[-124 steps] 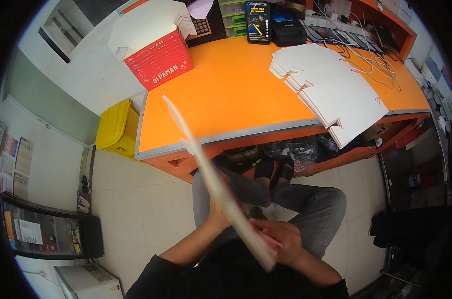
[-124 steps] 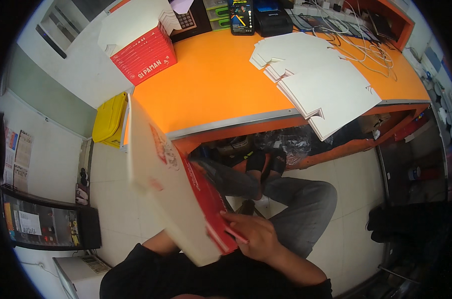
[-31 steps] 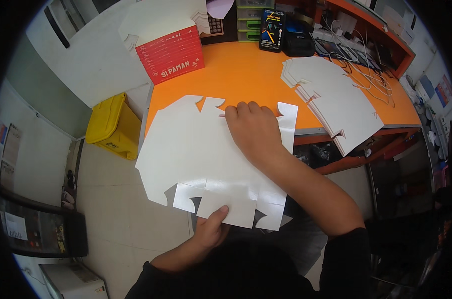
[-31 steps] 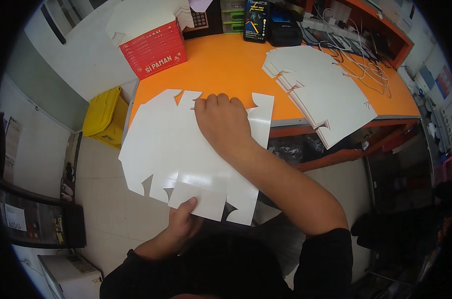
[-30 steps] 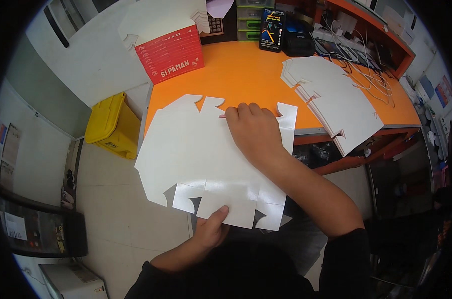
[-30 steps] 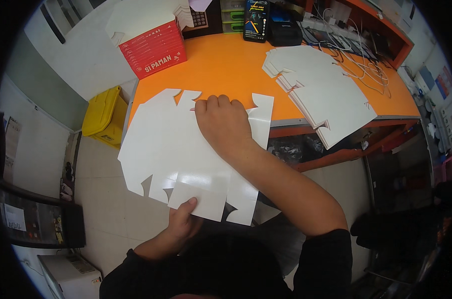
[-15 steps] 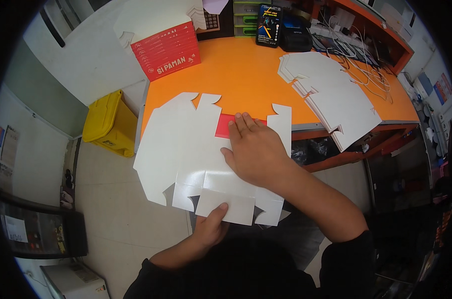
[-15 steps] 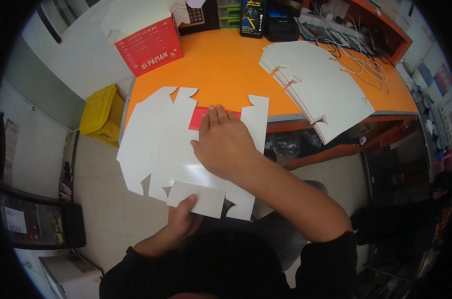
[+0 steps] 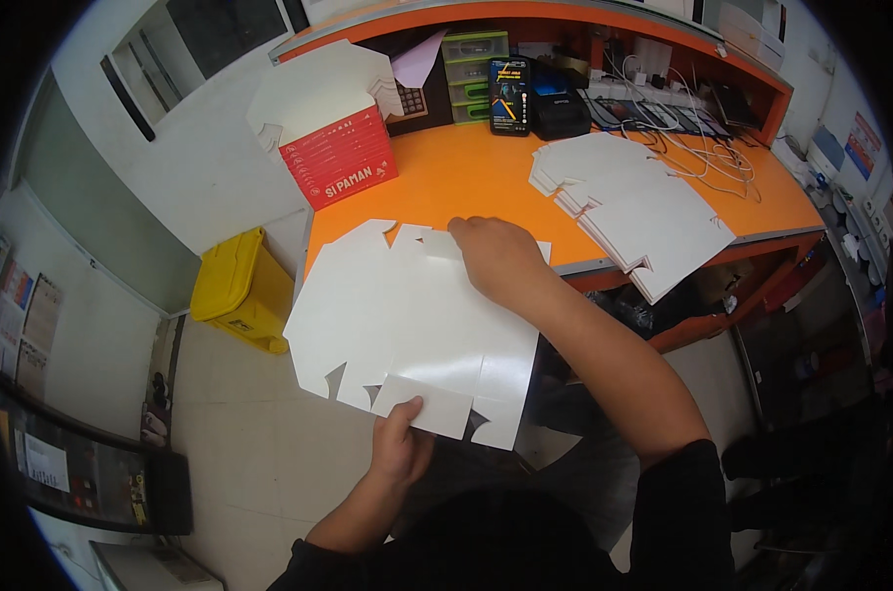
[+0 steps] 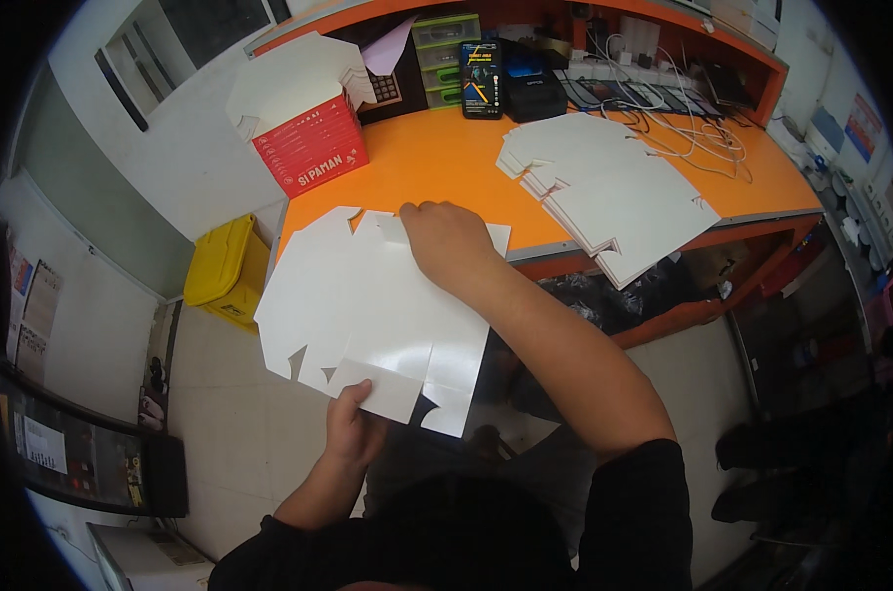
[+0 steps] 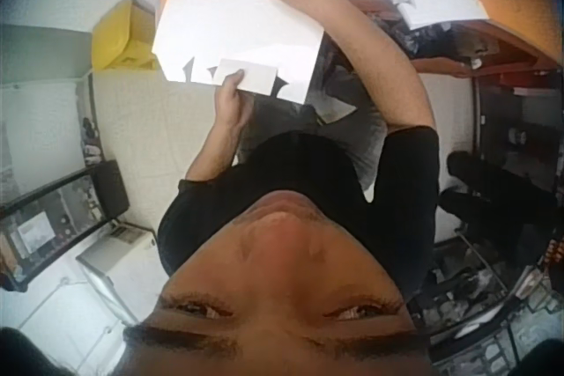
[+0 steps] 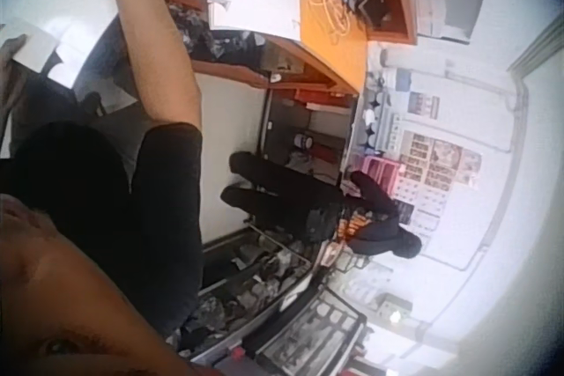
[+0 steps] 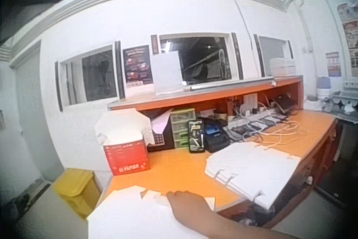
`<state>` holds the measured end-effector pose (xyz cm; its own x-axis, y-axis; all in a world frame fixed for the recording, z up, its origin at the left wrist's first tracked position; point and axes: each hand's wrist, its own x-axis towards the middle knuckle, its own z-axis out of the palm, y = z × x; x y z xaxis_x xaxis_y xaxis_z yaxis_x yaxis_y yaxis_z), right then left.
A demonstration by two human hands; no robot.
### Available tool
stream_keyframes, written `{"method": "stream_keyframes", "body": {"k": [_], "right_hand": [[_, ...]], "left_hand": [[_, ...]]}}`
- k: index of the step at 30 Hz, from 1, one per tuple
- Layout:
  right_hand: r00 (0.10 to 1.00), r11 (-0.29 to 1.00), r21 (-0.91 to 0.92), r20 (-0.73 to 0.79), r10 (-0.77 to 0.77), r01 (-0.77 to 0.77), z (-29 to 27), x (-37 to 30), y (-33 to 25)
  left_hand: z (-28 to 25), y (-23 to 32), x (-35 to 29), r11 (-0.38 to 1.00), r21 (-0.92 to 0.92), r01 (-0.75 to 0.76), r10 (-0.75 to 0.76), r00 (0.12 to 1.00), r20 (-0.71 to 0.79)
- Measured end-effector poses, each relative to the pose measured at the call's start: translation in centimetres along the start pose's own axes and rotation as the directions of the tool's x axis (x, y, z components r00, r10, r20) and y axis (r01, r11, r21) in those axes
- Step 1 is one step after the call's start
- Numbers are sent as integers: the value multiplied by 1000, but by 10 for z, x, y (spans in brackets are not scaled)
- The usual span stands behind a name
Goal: The person handles a black mesh item, takes flat cardboard sheets from the counter, and folds the edges and tabs by hand to assemble a food box.
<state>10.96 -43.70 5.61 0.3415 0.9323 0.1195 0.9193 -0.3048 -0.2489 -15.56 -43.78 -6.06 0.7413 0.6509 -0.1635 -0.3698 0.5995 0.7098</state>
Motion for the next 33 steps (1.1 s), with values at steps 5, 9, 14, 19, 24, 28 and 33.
{"method": "stream_keyframes", "body": {"k": [5, 9, 14, 19, 24, 28, 33], "right_hand": [[965, 992, 91, -254, -64, 90, -1, 4, 40], [982, 967, 194, 117, 147, -168, -25, -4, 91], [960, 963, 211, 258, 109, -166, -24, -1, 94], [973, 968, 194, 200, 119, -158, -25, 3, 86], [978, 963, 204, 151, 145, -175, -23, -4, 77], [990, 978, 170, 98, 103, -118, -20, -8, 81], [993, 961, 255, -25, 117, -107, -18, -25, 61]], "left_hand": [[-11, 5, 3, 999, -32, -28, 26, 997, -68], [-4, 10, 3, 999, -2, -36, 35, 994, -106], [-1, 14, 9, 1000, 8, -13, 13, 994, -105], [4, 19, 14, 999, -27, 18, -19, 999, -37], [3, 25, 21, 999, -17, 28, -29, 999, -36], [12, 29, 25, 1000, 9, 11, -11, 998, -67], [8, 27, 25, 1000, 15, -12, 13, 997, -72]]}}
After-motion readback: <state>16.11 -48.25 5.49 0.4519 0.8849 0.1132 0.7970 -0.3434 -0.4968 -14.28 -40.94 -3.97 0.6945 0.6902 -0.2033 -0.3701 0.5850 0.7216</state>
